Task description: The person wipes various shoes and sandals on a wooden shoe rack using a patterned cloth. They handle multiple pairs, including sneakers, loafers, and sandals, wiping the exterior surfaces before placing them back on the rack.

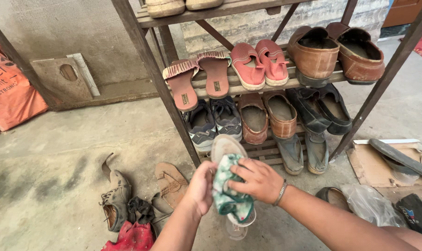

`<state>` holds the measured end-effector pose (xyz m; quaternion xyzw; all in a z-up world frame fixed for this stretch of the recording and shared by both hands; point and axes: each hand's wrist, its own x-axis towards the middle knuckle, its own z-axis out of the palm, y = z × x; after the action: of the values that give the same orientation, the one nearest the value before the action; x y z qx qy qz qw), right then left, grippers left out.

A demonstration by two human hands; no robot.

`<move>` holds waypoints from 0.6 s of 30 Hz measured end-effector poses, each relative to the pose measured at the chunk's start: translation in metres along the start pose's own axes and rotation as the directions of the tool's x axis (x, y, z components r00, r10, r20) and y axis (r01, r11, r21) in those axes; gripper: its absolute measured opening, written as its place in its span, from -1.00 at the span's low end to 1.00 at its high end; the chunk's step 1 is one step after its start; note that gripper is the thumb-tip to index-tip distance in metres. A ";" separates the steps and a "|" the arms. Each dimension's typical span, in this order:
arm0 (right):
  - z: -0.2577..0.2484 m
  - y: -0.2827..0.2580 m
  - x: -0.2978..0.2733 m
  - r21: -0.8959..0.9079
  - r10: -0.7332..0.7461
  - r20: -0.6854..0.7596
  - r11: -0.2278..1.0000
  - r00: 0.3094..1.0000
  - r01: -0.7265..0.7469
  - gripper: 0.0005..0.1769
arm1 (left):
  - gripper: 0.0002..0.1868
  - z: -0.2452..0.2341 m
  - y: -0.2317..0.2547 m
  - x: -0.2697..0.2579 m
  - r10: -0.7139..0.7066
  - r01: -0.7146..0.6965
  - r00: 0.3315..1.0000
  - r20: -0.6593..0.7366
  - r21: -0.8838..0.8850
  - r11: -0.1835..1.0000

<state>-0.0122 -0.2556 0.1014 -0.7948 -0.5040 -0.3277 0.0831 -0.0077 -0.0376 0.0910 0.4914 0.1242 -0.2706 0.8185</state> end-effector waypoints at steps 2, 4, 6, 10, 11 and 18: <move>-0.002 -0.003 0.000 0.044 0.003 -0.001 0.999 1.000 -0.003 -0.66 | -0.33 -0.001 0.005 -0.003 -0.066 0.065 0.998 -0.013 -0.040 0.997; -0.001 -0.004 -0.002 0.052 0.000 0.031 0.999 1.000 -0.002 -0.68 | -0.40 -0.002 0.006 0.000 -0.091 0.089 0.995 -0.036 -0.046 0.995; 0.004 -0.002 -0.010 0.039 0.043 0.084 0.998 0.996 -0.047 -0.72 | -0.50 -0.007 0.001 0.007 -0.094 0.091 0.993 -0.070 -0.048 0.995; 0.021 0.021 -0.032 -0.062 0.419 0.176 0.908 0.891 -0.415 -0.64 | -0.74 -0.024 -0.009 0.029 0.076 -0.075 0.993 -0.091 0.010 0.997; 0.025 0.030 -0.038 -0.094 0.550 0.179 0.835 0.816 -0.543 -0.56 | -0.77 -0.027 -0.011 0.031 0.149 -0.147 0.986 -0.077 0.036 0.989; 0.040 0.057 -0.053 0.380 0.589 0.788 -0.697 -0.182 -0.609 -0.49 | -0.77 -0.031 -0.016 0.033 0.075 -0.072 0.974 -0.216 0.025 0.997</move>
<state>0.0392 -0.3034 0.0496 -0.6580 0.2477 0.1997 0.6824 0.0126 -0.0269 0.0480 0.5292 0.1920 -0.1861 0.8053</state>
